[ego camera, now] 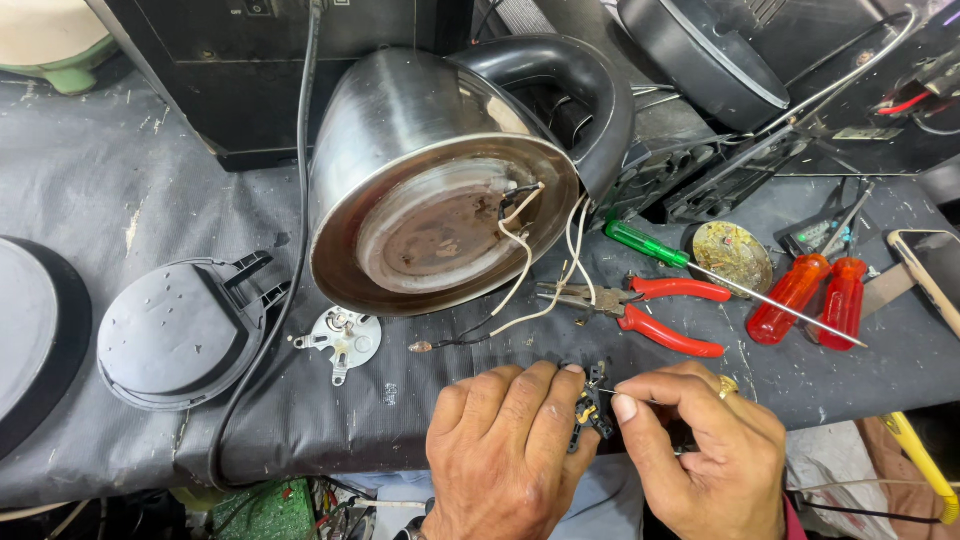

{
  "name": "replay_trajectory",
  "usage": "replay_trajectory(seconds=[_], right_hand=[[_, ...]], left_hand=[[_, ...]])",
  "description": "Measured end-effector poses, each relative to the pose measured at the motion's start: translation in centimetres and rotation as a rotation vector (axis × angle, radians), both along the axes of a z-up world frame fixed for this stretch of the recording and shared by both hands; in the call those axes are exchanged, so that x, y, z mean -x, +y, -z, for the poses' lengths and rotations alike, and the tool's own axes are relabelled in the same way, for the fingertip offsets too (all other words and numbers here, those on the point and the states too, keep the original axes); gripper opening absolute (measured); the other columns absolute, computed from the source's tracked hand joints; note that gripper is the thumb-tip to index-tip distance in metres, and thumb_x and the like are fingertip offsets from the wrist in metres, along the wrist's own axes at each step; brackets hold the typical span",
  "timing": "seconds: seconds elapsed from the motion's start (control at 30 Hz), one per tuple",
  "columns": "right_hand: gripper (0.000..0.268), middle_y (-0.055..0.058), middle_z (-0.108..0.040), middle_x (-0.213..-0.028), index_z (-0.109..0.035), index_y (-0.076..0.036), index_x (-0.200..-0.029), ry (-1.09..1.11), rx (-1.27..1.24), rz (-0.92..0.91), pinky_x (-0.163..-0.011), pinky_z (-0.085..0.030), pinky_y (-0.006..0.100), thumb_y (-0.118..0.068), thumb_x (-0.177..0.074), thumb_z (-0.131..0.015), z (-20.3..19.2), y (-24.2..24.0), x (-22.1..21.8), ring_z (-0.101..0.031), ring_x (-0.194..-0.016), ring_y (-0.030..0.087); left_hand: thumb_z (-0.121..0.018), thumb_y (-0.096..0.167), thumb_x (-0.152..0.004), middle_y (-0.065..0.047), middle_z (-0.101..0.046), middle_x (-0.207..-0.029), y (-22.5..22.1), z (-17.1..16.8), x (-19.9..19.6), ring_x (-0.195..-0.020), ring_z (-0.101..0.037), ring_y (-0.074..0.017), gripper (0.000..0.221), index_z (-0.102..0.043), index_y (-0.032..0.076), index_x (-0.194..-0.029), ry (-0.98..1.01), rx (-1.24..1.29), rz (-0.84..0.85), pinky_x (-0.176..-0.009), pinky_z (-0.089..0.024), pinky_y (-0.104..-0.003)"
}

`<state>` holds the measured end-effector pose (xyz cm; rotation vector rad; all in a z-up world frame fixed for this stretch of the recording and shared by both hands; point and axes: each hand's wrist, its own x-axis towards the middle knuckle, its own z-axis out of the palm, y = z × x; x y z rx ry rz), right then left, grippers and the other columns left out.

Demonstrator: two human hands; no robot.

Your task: The person disassembles a small black plastic electrical component, likely a kettle switch, and uses a screwdriver to adjust internal contacts. They then use a soldering iron to work on the component's terminals while seated at a cluttered workbench.

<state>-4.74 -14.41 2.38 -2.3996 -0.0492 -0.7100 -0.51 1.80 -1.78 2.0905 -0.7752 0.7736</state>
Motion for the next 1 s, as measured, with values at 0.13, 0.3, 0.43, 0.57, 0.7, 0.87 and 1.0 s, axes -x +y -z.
replay_trajectory(seconds=[0.13,0.3,0.43,0.57,0.7,0.87,1.0], right_hand=[[0.01,0.007,-0.071,-0.077,-0.069,-0.001,-0.087,-0.018,0.075,-0.012,-0.057,-0.052,0.025,0.002,-0.08,-0.074,0.32,0.34,-0.07,-0.069,-0.061,0.013],[0.011,0.008,-0.071,-0.077,-0.069,0.0,-0.088,-0.019,0.128,-0.021,-0.054,-0.052,0.026,0.003,-0.078,-0.074,0.09,0.43,-0.13,-0.069,-0.059,0.014],[0.012,0.008,-0.071,-0.078,-0.069,0.0,-0.089,-0.031,0.108,-0.019,-0.056,-0.053,0.026,0.004,-0.079,-0.075,0.26,0.71,-0.2,-0.069,-0.061,0.014],[0.012,0.008,-0.071,-0.077,-0.07,0.0,-0.089,-0.023,0.096,0.0,-0.055,-0.051,0.026,0.004,-0.079,-0.075,0.29,0.77,-0.24,-0.068,-0.059,0.014],[0.011,0.008,-0.071,-0.077,-0.069,0.0,-0.088,-0.04,0.139,-0.002,-0.054,-0.051,0.026,0.003,-0.079,-0.075,0.3,0.84,-0.18,-0.068,-0.059,0.014],[0.011,0.007,-0.07,-0.076,-0.069,-0.001,-0.088,-0.017,0.167,0.007,-0.053,-0.051,0.027,0.003,-0.079,-0.075,0.31,0.81,-0.07,-0.069,-0.057,0.013],[0.011,0.007,-0.071,-0.076,-0.069,-0.001,-0.088,-0.024,0.172,0.006,-0.052,-0.051,0.027,0.003,-0.079,-0.075,0.2,0.94,-0.21,-0.068,-0.057,0.013]], left_hand=[[-0.081,0.029,-0.079,-0.006,-0.069,-0.111,0.04,0.35,-0.02,-0.096,-0.065,-0.023,0.048,-0.069,0.006,-0.119,-0.004,0.006,0.0,-0.083,-0.045,-0.038],[-0.08,0.027,-0.078,-0.006,-0.069,-0.11,0.03,0.42,-0.15,-0.095,-0.065,-0.0225,0.048,-0.068,0.005,-0.119,-0.033,0.011,0.007,-0.083,-0.045,-0.037],[-0.08,0.028,-0.079,-0.006,-0.069,-0.11,0.07,0.58,-0.07,-0.096,-0.066,-0.0227,0.048,-0.069,0.006,-0.12,-0.023,0.014,0.0,-0.084,-0.045,-0.038],[-0.079,0.028,-0.078,-0.006,-0.069,-0.11,0.1,0.46,-0.1,-0.096,-0.066,-0.0229,0.048,-0.069,0.005,-0.119,-0.017,0.013,0.006,-0.083,-0.045,-0.038],[-0.079,0.027,-0.078,-0.006,-0.07,-0.11,0.13,0.41,-0.09,-0.096,-0.066,-0.0222,0.047,-0.069,0.005,-0.119,-0.014,0.016,-0.002,-0.083,-0.045,-0.037],[-0.079,0.026,-0.08,-0.006,-0.069,-0.11,0.18,0.52,-0.11,-0.096,-0.065,-0.0221,0.046,-0.069,0.004,-0.119,-0.027,0.012,0.003,-0.084,-0.045,-0.037],[-0.079,0.027,-0.078,-0.007,-0.069,-0.11,0.16,0.53,-0.14,-0.096,-0.066,-0.0229,0.049,-0.069,0.004,-0.119,-0.018,0.012,0.007,-0.085,-0.045,-0.038]])
